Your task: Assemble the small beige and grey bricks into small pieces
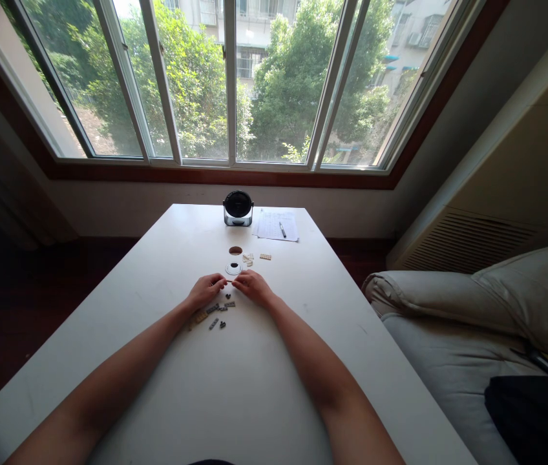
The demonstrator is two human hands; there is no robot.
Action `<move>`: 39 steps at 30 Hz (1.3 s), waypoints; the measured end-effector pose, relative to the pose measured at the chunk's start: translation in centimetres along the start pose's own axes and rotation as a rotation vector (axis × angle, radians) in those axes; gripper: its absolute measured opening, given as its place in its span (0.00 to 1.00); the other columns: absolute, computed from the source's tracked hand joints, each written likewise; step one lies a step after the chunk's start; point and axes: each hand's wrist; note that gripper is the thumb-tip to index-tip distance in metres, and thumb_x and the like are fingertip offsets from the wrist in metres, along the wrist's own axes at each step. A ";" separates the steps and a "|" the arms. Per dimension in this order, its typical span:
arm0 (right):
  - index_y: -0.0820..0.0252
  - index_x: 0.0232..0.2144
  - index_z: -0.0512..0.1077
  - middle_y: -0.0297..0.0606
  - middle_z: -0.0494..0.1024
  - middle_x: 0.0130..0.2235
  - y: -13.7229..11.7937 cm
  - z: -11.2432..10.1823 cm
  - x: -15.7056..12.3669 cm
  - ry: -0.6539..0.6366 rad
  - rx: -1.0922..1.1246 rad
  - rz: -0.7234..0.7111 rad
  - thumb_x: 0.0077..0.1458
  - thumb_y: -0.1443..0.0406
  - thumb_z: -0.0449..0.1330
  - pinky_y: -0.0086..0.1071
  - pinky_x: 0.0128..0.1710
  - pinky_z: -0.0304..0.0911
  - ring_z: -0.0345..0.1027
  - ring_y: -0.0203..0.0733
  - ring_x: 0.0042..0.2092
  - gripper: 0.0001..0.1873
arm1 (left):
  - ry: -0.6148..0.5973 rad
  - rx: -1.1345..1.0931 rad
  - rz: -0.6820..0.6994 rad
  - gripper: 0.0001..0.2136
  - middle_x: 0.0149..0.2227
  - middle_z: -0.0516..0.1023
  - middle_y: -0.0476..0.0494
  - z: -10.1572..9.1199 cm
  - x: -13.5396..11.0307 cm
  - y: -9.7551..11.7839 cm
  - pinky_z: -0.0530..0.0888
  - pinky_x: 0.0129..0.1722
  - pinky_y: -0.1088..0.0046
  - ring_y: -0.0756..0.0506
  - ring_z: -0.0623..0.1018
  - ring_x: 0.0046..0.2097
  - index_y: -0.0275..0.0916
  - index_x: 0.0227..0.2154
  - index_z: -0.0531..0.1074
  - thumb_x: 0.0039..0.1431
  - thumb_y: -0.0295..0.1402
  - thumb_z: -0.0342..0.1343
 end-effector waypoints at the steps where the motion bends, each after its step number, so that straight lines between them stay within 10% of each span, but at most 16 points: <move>1: 0.55 0.32 0.79 0.38 0.77 0.35 0.0 0.0 0.0 -0.001 0.001 0.001 0.64 0.57 0.60 0.32 0.40 0.61 0.67 0.40 0.38 0.13 | -0.002 0.002 0.000 0.16 0.31 0.79 0.47 0.0 0.0 0.1 0.68 0.36 0.74 0.47 0.74 0.33 0.40 0.32 0.77 0.62 0.44 0.49; 39: 0.56 0.33 0.79 0.38 0.77 0.37 0.3 0.2 0.0 -0.005 0.015 -0.026 0.64 0.58 0.59 0.32 0.40 0.62 0.68 0.39 0.38 0.12 | -0.019 -0.026 0.050 0.16 0.33 0.80 0.47 0.0 -0.1 -0.1 0.69 0.37 0.74 0.46 0.76 0.35 0.41 0.35 0.78 0.64 0.44 0.48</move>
Point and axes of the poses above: each hand's wrist, its own x-axis towards the middle knuckle, its own z-axis out of the palm, y = z × x
